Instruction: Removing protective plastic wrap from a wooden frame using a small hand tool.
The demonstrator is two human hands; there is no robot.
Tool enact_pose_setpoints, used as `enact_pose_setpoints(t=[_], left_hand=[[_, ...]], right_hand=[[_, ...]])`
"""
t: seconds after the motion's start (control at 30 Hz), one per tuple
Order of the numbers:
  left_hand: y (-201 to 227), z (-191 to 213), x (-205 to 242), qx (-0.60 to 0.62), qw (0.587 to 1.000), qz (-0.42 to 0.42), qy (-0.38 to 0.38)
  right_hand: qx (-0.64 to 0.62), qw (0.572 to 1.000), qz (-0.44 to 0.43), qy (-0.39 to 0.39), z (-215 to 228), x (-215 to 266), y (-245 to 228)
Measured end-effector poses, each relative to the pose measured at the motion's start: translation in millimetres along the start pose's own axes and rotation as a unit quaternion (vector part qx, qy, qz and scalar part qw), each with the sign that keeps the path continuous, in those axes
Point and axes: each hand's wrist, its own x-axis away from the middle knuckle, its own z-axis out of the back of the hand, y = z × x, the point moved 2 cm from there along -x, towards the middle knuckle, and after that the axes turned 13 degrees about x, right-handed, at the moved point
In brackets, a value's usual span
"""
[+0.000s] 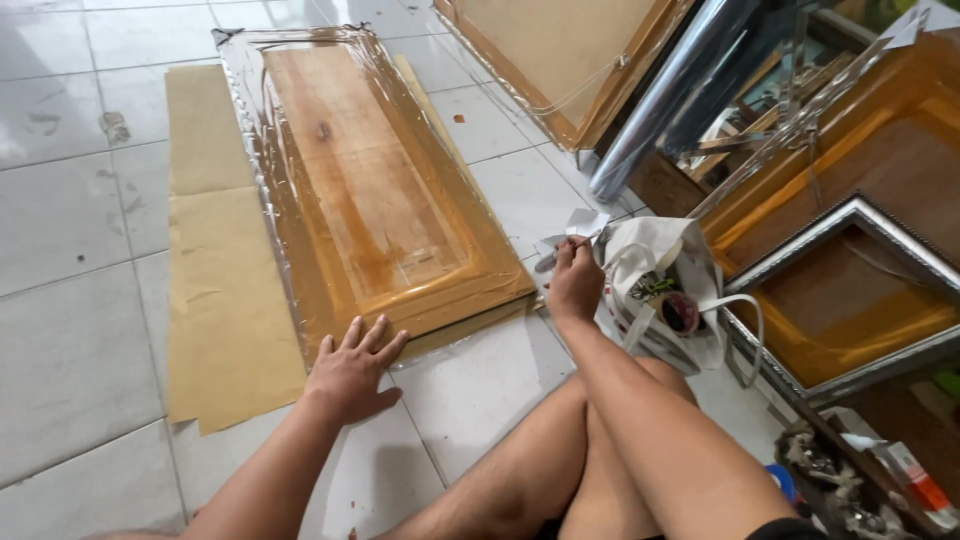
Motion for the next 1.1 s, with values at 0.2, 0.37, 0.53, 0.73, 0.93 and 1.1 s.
enact_pose_setpoints(t=[0.2,0.37,0.53,0.73,0.93,1.1], left_hand=[[-2.1,0.2,0.1,0.001,1.0,-0.002,0.007],[-5.7,-2.5,-1.9,0.021,0.998,-0.019,0.052],[-40.8,-19.2,-25.8,0.105,0.98,-0.043,0.165],[-121.6,-43.1,-45.0,0.247,0.918,0.159,0.266],[-209.6,-83.0,-78.5,0.464,0.755,0.338,0.317],[-153.2,-38.8,-60.5,0.623,0.662,0.34,0.24]], right_hand=[[0.018,0.999,-0.031,-0.004,-43.0,-23.0,44.2],[0.146,0.975,0.03,-0.162,-27.2,4.6,23.1],[0.298,0.812,0.105,-0.49,-22.9,65.2,-18.0],[0.165,0.693,0.31,-0.63,-2.0,121.0,-77.9],[0.004,0.889,0.002,-0.458,-61.9,55.9,-30.2],[-0.045,0.857,-0.185,-0.479,-79.7,32.7,10.1]])
